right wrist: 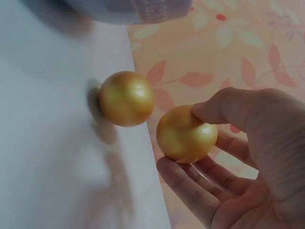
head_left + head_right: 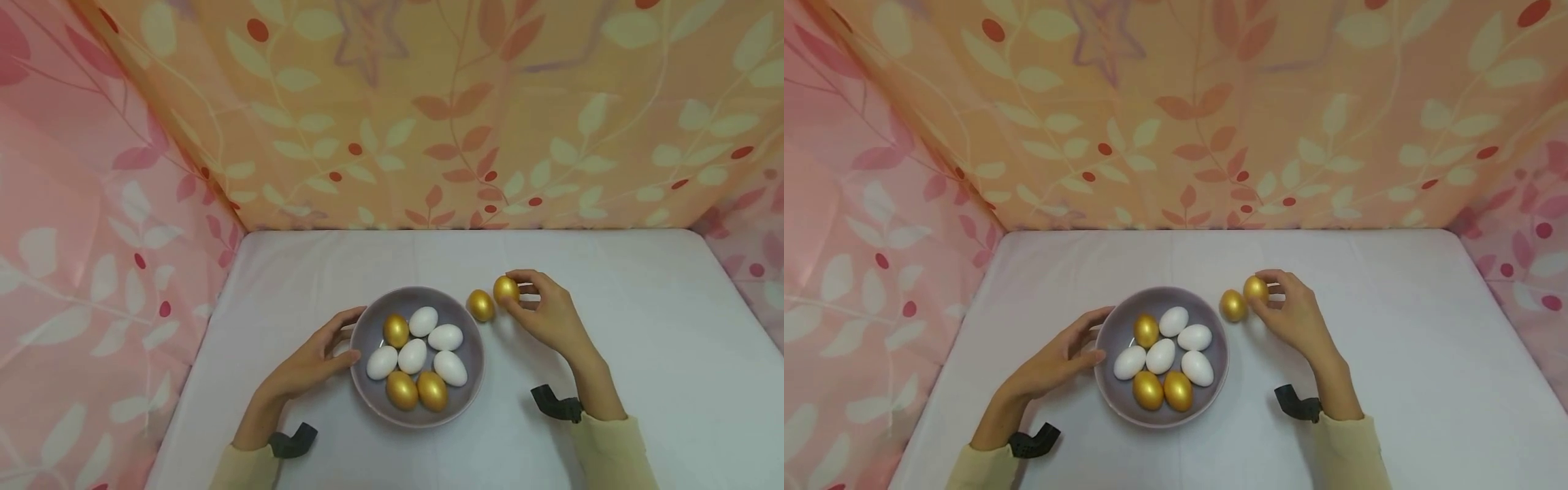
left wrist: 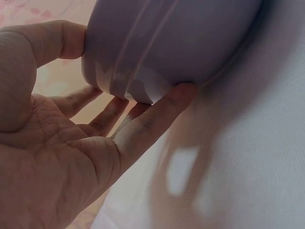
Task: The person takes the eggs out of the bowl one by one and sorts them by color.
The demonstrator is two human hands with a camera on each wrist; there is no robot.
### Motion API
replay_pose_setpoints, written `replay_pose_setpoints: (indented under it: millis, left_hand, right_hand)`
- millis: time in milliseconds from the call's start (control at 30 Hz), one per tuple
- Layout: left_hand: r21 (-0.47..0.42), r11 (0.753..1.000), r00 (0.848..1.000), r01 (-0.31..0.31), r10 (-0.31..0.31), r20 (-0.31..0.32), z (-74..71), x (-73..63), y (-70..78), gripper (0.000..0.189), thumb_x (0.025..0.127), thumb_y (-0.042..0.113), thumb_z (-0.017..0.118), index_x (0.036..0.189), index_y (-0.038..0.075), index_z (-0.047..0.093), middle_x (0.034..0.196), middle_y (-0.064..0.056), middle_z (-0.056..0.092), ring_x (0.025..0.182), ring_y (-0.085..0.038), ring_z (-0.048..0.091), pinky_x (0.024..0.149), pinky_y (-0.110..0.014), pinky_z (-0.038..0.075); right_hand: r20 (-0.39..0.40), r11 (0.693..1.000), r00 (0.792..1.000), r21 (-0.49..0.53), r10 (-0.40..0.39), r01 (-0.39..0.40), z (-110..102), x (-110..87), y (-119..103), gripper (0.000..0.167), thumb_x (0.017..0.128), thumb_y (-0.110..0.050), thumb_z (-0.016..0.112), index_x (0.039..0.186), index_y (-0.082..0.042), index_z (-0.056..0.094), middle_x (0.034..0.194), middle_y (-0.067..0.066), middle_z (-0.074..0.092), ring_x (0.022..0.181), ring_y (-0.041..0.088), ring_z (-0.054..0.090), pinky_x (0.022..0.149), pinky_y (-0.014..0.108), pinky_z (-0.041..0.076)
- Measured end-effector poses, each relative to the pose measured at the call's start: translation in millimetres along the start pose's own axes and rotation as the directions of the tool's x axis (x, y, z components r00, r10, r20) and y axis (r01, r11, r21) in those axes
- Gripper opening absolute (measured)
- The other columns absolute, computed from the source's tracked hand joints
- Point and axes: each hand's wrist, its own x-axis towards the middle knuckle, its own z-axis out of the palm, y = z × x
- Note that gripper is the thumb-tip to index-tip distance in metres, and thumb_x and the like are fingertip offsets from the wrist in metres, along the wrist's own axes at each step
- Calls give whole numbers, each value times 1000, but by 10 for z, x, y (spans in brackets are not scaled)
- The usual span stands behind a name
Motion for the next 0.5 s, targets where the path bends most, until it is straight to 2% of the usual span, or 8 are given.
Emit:
replay_pose_setpoints:
  millis: [167,333,500]
  left_hand:
    - [4,1000,1000,11,-11,-8,8,-38,17,72,103,9,67,164,28,33,170,-6,35,154,-40,42,106,-23,50]
    - [11,1000,1000,-8,8,11,8,-6,13,72,104,6,65,164,27,33,171,-2,35,154,-36,43,108,-23,50]
    - [3,1000,1000,-25,25,12,-1,-2,10,71,104,4,64,164,23,32,170,-5,35,153,-38,43,108,-24,51]
  right_hand:
    - [45,1000,999,1,7,-7,22,6,65,41,95,-14,79,131,-1,65,128,22,68,109,41,73,85,44,63]
    - [44,1000,999,-20,10,-10,11,-9,111,40,94,-12,80,130,0,65,126,23,68,108,43,73,83,44,63]
    - [44,999,999,-39,-2,3,42,1,157,42,93,-11,80,130,2,65,124,26,67,108,46,71,84,48,62]
